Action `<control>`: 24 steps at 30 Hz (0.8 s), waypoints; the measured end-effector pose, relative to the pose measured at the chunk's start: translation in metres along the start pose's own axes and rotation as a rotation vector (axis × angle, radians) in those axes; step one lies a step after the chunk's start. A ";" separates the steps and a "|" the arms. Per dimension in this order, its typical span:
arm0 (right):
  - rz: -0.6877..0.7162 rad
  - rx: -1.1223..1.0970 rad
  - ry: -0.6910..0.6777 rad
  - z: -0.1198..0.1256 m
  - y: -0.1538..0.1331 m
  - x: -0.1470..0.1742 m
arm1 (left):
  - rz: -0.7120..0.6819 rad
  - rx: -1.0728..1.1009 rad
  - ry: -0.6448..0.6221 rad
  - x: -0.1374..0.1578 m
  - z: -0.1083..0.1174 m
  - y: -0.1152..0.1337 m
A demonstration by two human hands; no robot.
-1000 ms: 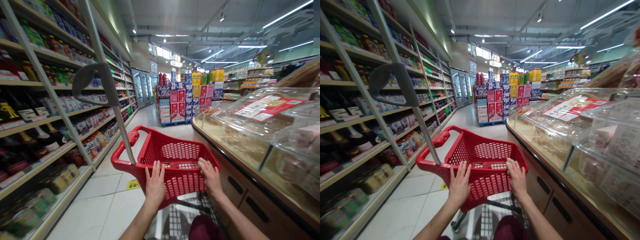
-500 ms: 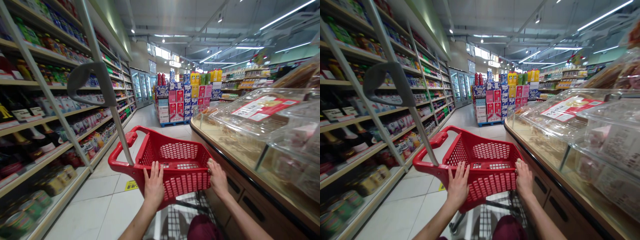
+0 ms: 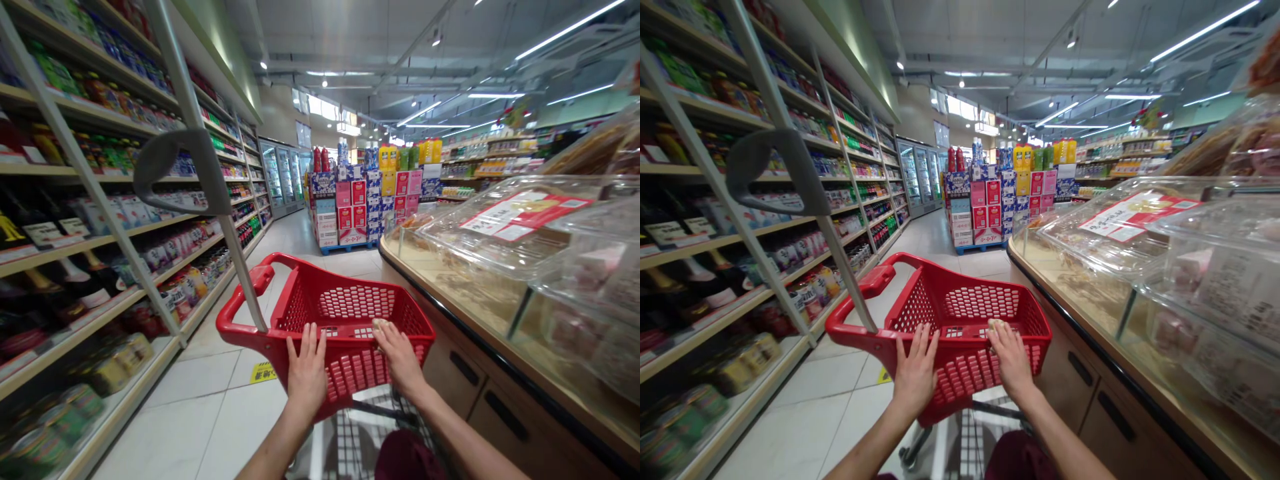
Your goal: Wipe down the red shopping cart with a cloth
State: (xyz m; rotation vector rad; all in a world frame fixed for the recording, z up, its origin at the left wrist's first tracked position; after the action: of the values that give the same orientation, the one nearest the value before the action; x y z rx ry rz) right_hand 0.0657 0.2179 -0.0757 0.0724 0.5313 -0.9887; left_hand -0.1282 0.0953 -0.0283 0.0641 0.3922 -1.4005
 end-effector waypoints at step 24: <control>0.039 -0.049 0.051 -0.002 -0.017 0.003 | -0.028 0.033 0.045 0.002 -0.002 0.001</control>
State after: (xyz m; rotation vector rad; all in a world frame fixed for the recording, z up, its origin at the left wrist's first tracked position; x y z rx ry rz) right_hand 0.0530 0.2067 -0.0757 0.0641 0.5987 -0.9370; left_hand -0.1274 0.0940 -0.0311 0.1173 0.4089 -1.4353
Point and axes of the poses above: each hand's wrist, its own x-axis away from the middle knuckle, its own z-axis out of the back of the hand, y = z × x, the point moved 4 cm from there along -x, towards the middle knuckle, and after that the axes turned 5 degrees about -z, right-handed, at the moved point
